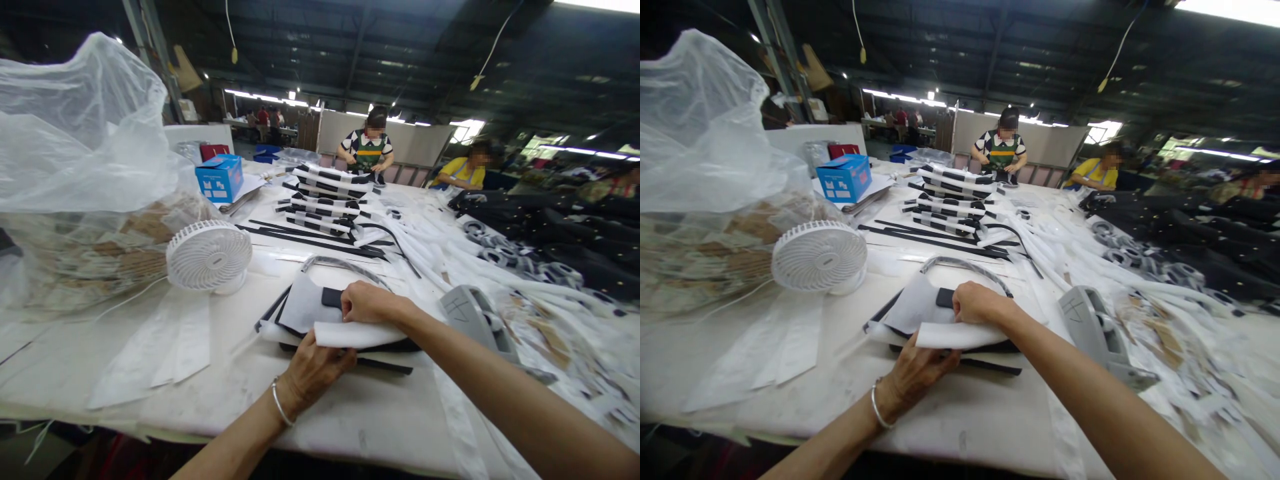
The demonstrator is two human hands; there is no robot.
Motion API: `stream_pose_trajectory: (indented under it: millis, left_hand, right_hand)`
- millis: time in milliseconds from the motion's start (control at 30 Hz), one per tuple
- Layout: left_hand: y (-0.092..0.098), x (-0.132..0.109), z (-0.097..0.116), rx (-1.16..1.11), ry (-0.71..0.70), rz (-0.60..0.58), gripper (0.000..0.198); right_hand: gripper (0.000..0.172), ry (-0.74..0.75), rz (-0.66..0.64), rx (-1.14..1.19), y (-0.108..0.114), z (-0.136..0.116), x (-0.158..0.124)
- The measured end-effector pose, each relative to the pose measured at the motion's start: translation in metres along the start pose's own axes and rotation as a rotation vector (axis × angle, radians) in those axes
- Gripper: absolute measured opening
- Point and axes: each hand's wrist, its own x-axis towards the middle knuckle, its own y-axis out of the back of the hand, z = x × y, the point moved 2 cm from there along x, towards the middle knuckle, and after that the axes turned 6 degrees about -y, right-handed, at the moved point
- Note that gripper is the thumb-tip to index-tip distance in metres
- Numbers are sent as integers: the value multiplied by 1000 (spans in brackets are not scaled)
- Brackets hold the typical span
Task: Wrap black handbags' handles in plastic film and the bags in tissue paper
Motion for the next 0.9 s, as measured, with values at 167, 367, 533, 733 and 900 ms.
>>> stream_pose_trajectory:
  millis: [167, 367, 533, 733, 900]
  left_hand:
    - [-3, -4, 1, 24, -18, -26, 24]
    - [-3, 3, -1, 44, -32, -99, 21]
    - [0, 8, 0, 53, -38, -94, 16]
    - [-1, 4, 0, 72, -41, -135, 19]
    - [-7, 2, -1, 55, -67, -102, 18]
  right_hand:
    - [15, 58, -44, 35, -3, 5, 4]
    - [16, 26, 163, 161, 32, 2, 12]
    - [21, 43, 350, 108, 39, -32, 29]
    - [22, -38, 378, 4, -18, -39, 35]
    - [26, -167, 435, -21, -39, -31, 38]
